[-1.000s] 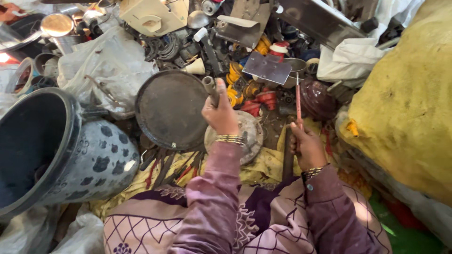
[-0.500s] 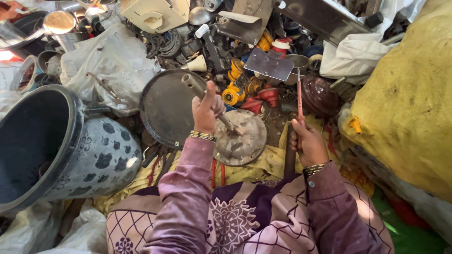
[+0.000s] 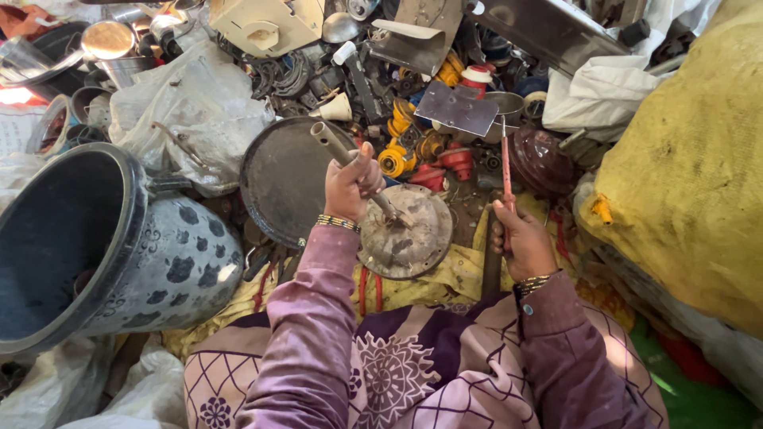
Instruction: The person is sitting on the floor in a cluttered workshop, using pliers and a hammer to repair a metal pipe attached to a circular base. They repeatedly adjust the pipe and strike it with the hammer.
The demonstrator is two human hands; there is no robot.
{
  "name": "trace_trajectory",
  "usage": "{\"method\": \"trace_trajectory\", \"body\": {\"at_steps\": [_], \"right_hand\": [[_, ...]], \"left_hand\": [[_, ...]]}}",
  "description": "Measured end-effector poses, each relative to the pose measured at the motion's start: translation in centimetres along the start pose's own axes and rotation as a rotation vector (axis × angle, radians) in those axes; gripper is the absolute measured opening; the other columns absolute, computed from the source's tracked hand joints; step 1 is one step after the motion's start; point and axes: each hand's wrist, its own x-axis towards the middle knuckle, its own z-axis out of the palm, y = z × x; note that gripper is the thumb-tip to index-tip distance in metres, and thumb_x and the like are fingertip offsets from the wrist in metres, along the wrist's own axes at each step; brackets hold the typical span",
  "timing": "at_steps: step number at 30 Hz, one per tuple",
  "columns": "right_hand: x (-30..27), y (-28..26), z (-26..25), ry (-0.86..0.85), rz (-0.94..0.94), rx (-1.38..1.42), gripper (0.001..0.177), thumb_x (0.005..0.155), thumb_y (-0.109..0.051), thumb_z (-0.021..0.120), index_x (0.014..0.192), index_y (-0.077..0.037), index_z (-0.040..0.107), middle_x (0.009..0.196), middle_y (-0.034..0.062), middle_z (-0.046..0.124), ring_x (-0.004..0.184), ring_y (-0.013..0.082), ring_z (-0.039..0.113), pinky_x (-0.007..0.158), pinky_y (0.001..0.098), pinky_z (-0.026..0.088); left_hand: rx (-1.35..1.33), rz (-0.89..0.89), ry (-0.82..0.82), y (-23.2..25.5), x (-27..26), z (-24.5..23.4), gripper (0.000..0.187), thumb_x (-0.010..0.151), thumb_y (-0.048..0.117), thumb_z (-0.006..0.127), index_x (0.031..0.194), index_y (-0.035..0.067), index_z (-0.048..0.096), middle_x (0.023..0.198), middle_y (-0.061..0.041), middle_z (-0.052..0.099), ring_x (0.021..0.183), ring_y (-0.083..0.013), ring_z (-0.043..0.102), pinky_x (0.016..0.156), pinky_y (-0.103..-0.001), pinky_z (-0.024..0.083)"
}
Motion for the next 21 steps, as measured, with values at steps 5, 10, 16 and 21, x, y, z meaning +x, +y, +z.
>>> {"method": "trace_trajectory", "body": {"at_steps": [5,10,16,21], "right_hand": [[-0.1,0.0,0.0,-0.015,-0.008,-0.024,0.018,0.099,-0.026,0.066,0.105,-0.009,0.067,0.067,-0.0041,0.052,0.053,0.0086,0.047,0.048,0.026,0.036],[0.2,0.5,-0.3,-0.006,-0.015,-0.005,0.014,0.097,-0.025,0.067,0.105,-0.013,0.067,0.066,-0.0051,0.052,0.054,0.0078,0.048,0.048,0.0254,0.037],[0.9,0.8,-0.4,-0.012,-0.008,-0.032,0.014,0.098,-0.027,0.067,0.101,-0.013,0.066,0.066,-0.0048,0.053,0.052,0.0085,0.047,0.047,0.0258,0.036],[0.8,1.2,-0.3,0.002,0.014,-0.056,0.012,0.097,-0.027,0.067,0.103,-0.016,0.067,0.066,-0.0058,0.053,0.052,0.0074,0.047,0.048,0.0253,0.038]], "left_hand": [[-0.041,-0.01,-0.043,-0.1,-0.1,-0.4,0.049,0.102,0.036,0.068,0.067,0.014,0.04,0.053,0.002,0.034,0.046,-0.0101,0.032,0.051,-0.031,0.029],[-0.069,0.005,0.002,-0.5,-0.4,-0.4,0.044,0.103,0.034,0.072,0.072,0.012,0.051,0.059,0.002,0.043,0.051,-0.0108,0.041,0.055,-0.03,0.037],[0.746,0.129,0.606,-2.8,-8.4,0.4,0.021,0.087,0.018,0.08,0.104,0.006,0.074,0.098,-0.004,0.076,0.085,-0.0134,0.072,0.078,-0.028,0.059],[1.012,0.328,0.462,-5.8,-11.0,0.0,0.012,0.086,0.005,0.08,0.097,0.002,0.077,0.095,-0.008,0.076,0.082,-0.0178,0.074,0.074,-0.03,0.06]]}}
